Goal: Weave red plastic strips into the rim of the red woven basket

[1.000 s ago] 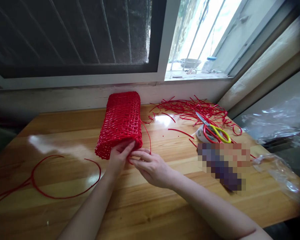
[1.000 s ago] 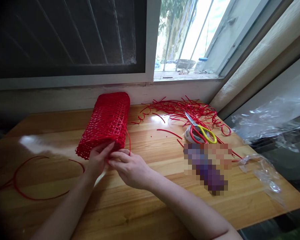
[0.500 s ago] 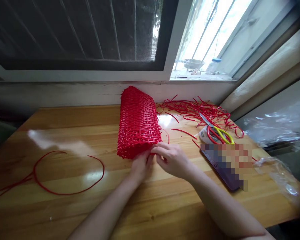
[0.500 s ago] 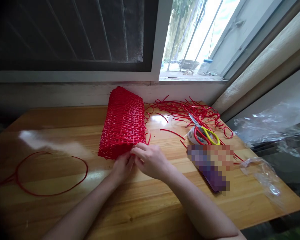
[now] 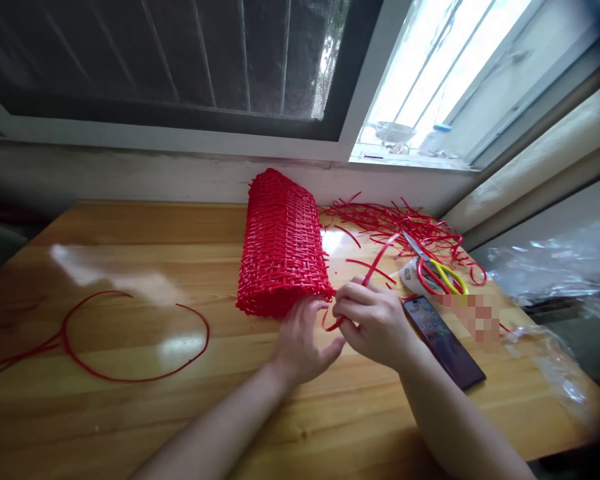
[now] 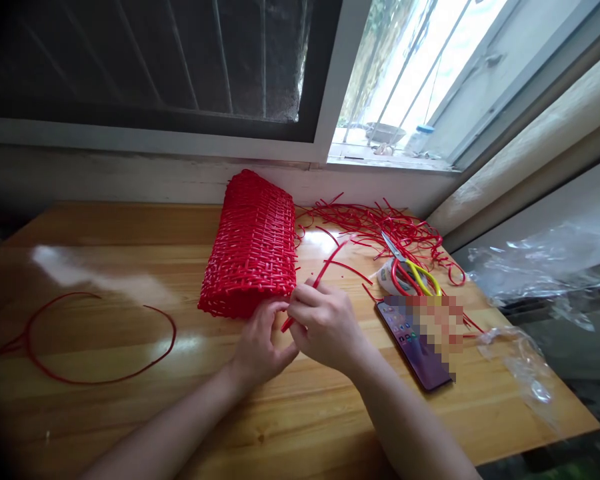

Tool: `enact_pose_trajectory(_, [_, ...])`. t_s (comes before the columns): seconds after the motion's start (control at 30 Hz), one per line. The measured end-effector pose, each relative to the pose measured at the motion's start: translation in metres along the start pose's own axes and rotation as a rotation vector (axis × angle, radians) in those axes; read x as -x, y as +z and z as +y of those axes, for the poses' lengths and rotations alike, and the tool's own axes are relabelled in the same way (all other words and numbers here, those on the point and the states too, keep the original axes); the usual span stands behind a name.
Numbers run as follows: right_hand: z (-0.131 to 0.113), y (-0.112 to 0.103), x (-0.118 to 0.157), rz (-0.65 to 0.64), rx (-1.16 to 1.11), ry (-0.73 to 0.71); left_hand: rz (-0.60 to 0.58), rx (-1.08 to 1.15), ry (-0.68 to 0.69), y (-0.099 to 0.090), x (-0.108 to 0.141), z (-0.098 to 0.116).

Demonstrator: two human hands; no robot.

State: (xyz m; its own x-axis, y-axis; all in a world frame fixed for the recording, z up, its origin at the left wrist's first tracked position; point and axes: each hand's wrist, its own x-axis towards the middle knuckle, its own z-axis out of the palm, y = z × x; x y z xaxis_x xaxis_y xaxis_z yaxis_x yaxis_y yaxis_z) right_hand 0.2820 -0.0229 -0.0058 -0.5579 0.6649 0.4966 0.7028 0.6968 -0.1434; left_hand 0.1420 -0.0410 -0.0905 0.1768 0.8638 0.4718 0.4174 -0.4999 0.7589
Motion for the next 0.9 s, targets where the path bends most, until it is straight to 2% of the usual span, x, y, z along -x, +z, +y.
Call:
enact_pose_trajectory(0.07, [-0.002, 0.003, 0.000, -0.061, -0.004, 0.012, 0.032, 0.094, 0.037, -0.002, 0.001, 0.003])
enact_pose_trajectory(0.13, [-0.001, 0.003, 0.001, -0.101, -0.027, 0.019, 0.005, 0.195, -0.019, -0.004, 0.001, 0.002])
enact_pose_trajectory(0.2, [0.003, 0.002, 0.001, -0.057, -0.061, 0.020, -0.063, 0.298, -0.095, -0.006, 0.001, -0.002])
enact_pose_trajectory(0.27, [0.010, -0.003, 0.001, 0.054, -0.063, 0.012, -0.145, 0.372, -0.118, -0.007, 0.001, -0.006])
enact_pose_trajectory(0.33, [0.018, -0.012, 0.002, 0.139, -0.029, 0.004, -0.207, 0.362, -0.037, -0.007, 0.001, -0.009])
enact_pose_trajectory(0.4, [0.027, -0.024, 0.004, 0.149, -0.005, 0.000, -0.215, 0.279, 0.098, -0.008, 0.001, -0.011])
enact_pose_trajectory(0.47, [0.035, -0.041, 0.009, 0.048, -0.051, 0.006, -0.177, 0.170, 0.227, -0.011, 0.001, -0.012])
enact_pose_trajectory(0.53, [0.043, -0.058, 0.015, -0.173, -0.166, 0.041, -0.097, 0.050, 0.305, -0.016, 0.001, -0.013])
enact_pose_trajectory(0.63, [0.050, -0.078, 0.022, -0.583, -0.408, 0.069, 0.050, -0.041, 0.333, -0.021, 0.002, -0.013])
enact_pose_trajectory(0.73, [0.047, -0.083, 0.021, -0.871, -0.714, -0.055, 0.146, 0.045, 0.310, -0.020, 0.006, -0.009])
enact_pose_trajectory(0.83, [0.039, -0.072, 0.014, -0.960, -1.037, -0.311, 0.223, 0.174, 0.204, -0.015, 0.008, -0.003])
enact_pose_trajectory(0.9, [0.033, -0.060, 0.008, -0.895, -1.191, -0.389, 0.190, 0.277, 0.128, -0.013, 0.007, 0.001])
